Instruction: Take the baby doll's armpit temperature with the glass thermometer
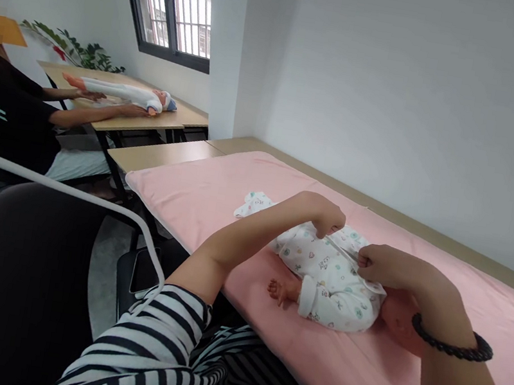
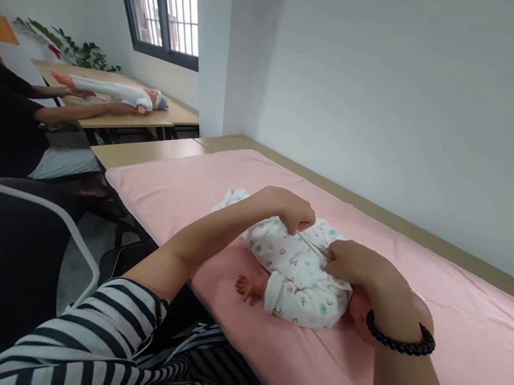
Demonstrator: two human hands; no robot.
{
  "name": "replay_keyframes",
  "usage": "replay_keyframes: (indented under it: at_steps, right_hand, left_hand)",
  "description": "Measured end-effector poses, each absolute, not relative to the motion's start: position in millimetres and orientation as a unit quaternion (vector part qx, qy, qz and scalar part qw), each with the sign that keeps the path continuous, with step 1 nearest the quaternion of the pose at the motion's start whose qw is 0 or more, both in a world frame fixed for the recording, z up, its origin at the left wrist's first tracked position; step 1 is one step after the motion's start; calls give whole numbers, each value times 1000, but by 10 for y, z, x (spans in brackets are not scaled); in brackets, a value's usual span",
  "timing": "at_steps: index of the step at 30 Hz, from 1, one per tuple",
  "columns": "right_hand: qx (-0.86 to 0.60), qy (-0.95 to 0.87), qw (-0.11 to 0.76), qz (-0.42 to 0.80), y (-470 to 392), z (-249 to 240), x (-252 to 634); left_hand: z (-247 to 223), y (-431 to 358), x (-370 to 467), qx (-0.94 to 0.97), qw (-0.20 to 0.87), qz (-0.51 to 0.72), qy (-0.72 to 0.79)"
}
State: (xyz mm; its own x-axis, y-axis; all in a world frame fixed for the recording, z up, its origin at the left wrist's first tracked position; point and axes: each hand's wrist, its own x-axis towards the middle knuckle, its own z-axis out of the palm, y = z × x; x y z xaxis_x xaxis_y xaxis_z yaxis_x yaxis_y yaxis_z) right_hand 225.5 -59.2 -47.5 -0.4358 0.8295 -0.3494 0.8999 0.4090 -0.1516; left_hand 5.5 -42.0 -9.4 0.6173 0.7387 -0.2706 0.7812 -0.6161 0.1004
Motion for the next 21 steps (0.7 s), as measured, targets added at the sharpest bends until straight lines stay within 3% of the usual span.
replay_keyframes:
  at_steps: [6, 21]
  right_hand:
    - [533, 818, 151, -156, -616, -382, 2274]
    - [545, 805, 138, -189, -823, -124, 2206]
  left_hand:
    - [-63, -456, 18, 900, 119, -99, 408]
    - [17, -366, -180, 906, 143, -79, 391]
